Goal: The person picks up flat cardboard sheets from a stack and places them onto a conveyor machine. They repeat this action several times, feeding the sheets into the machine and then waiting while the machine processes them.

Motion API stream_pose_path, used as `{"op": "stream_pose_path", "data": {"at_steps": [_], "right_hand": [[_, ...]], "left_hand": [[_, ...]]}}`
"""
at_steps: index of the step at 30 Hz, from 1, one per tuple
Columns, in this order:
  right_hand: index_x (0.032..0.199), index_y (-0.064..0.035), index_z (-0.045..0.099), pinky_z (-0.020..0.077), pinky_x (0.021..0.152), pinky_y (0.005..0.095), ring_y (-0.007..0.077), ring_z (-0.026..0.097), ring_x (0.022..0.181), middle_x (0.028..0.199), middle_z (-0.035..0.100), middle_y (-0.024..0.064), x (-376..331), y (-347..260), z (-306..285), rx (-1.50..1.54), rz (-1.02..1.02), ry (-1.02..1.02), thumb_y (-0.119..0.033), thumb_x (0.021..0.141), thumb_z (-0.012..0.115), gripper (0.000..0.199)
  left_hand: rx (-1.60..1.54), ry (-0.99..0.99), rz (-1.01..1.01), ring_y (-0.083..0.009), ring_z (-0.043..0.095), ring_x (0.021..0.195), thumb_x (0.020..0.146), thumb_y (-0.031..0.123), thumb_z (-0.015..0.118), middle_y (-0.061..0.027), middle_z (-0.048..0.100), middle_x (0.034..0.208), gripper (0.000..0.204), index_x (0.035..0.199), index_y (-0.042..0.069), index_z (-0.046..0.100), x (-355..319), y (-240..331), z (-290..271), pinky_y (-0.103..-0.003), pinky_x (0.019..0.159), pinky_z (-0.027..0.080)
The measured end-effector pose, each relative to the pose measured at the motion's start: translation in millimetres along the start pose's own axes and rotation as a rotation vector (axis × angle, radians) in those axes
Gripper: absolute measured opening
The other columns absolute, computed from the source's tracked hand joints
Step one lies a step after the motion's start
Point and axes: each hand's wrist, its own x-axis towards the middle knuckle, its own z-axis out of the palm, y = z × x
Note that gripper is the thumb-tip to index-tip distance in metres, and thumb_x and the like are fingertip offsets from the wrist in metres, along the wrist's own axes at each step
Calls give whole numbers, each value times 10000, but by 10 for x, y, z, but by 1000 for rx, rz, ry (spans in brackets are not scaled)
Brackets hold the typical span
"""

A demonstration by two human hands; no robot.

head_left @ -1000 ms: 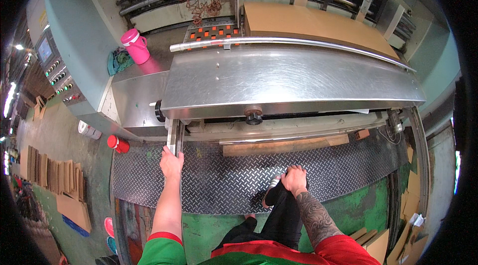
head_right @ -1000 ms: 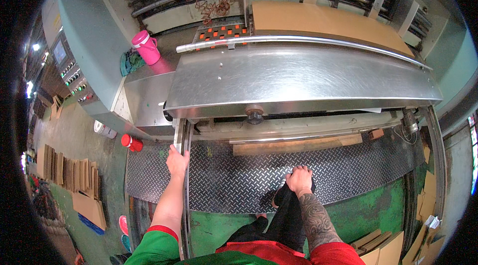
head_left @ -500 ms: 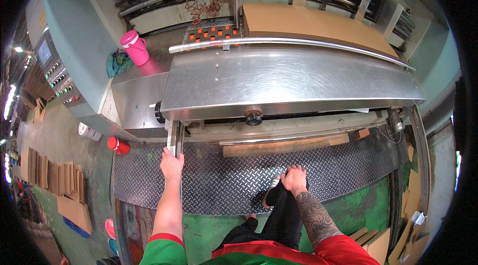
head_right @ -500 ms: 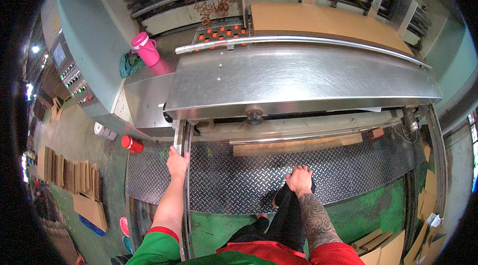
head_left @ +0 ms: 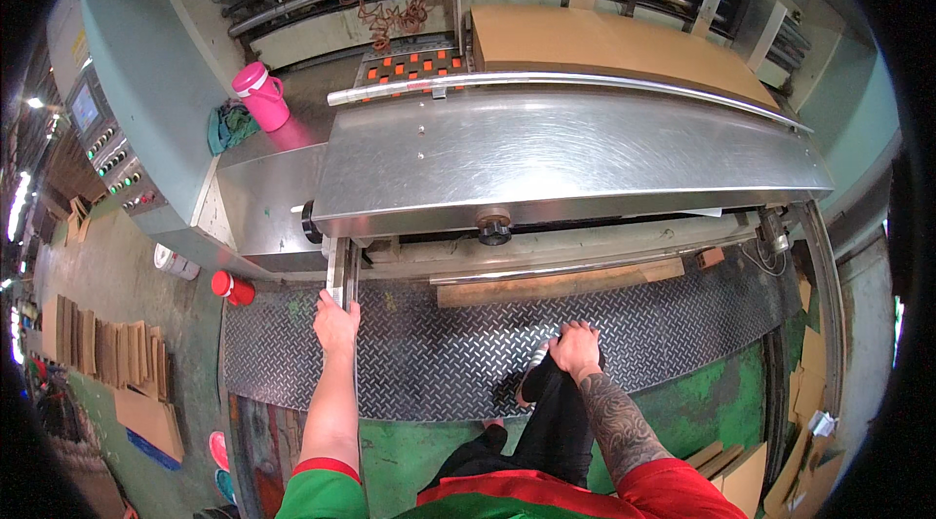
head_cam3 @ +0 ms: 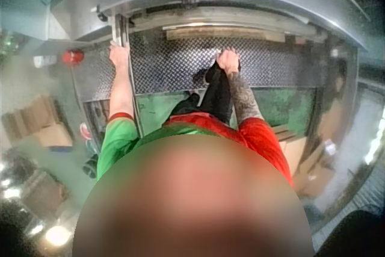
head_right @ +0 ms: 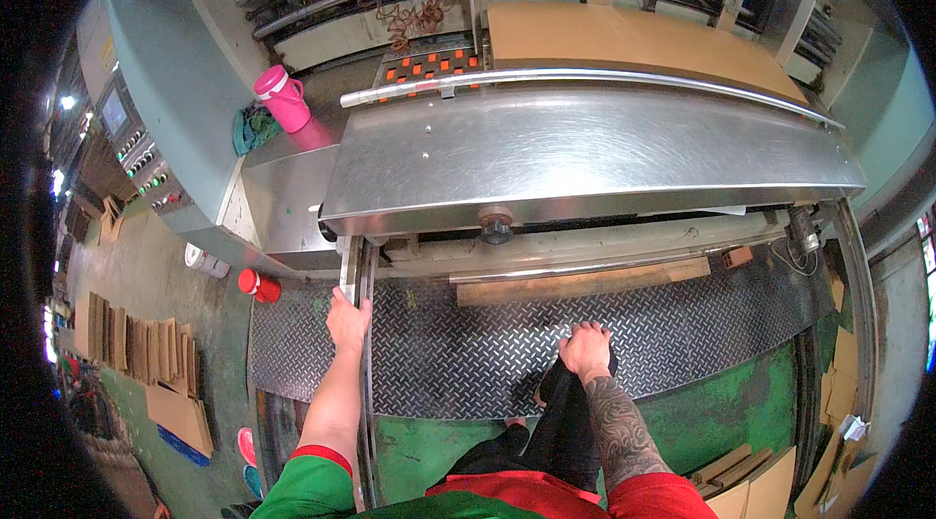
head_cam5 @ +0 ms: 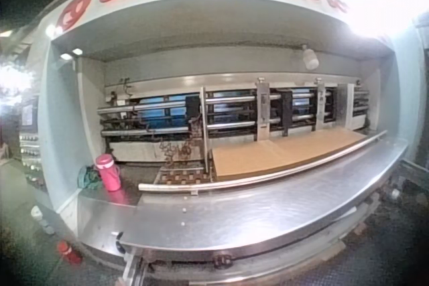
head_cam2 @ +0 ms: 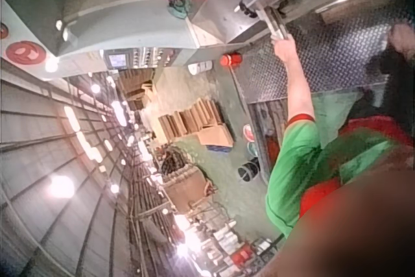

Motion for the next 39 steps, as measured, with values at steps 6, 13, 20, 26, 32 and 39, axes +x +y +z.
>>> {"op": "stream_pose_path", "data": {"at_steps": [6,13,20,26,32,39], "right_hand": [[1177,-57,790,449,1146,559,359,624,1326,1295,754,139,9,-4,7,-5,2,-26,-399,962,636,433],[1159,-60,795,453,1141,560,358,621,1327,1289,755,138,14,5,44,4,-7,-13,-405,964,637,427],[1150,-51,797,467,1124,562,356,630,1320,1272,763,144,11,-13,28,-3,-11,-13,-406,958,644,431],[1151,-51,796,474,1119,560,357,633,1320,1281,761,143,2,-35,15,-10,-9,-9,-408,956,650,432],[1166,-53,792,475,1123,555,356,633,1316,1290,758,138,-13,-53,-23,-14,-10,-32,-403,961,645,431],[1185,-46,788,467,1134,547,353,629,1326,1309,753,142,-17,-48,-26,-38,-18,-48,-415,972,616,460]], "left_hand": [[3,69,38,-469,734,1067,937,449,770,-271,703,1205,684,1392,19,494,3,-31,45,-549,941,598],[19,61,17,-460,741,1048,921,438,787,-262,709,1181,651,1338,25,505,18,-29,75,-542,928,605],[9,66,37,-467,735,1056,939,442,759,-264,704,1201,652,1365,26,493,7,-34,63,-550,940,601],[-6,13,20,-476,727,1103,954,457,731,-281,692,1253,696,1433,16,485,-2,-20,14,-557,981,592],[-10,-4,6,-474,724,1120,950,460,739,-284,692,1272,704,1431,13,486,0,-13,-2,-548,998,587],[-38,27,13,-481,721,1132,936,443,749,-286,693,1278,689,1410,19,484,7,-31,43,-549,1002,583]]}}
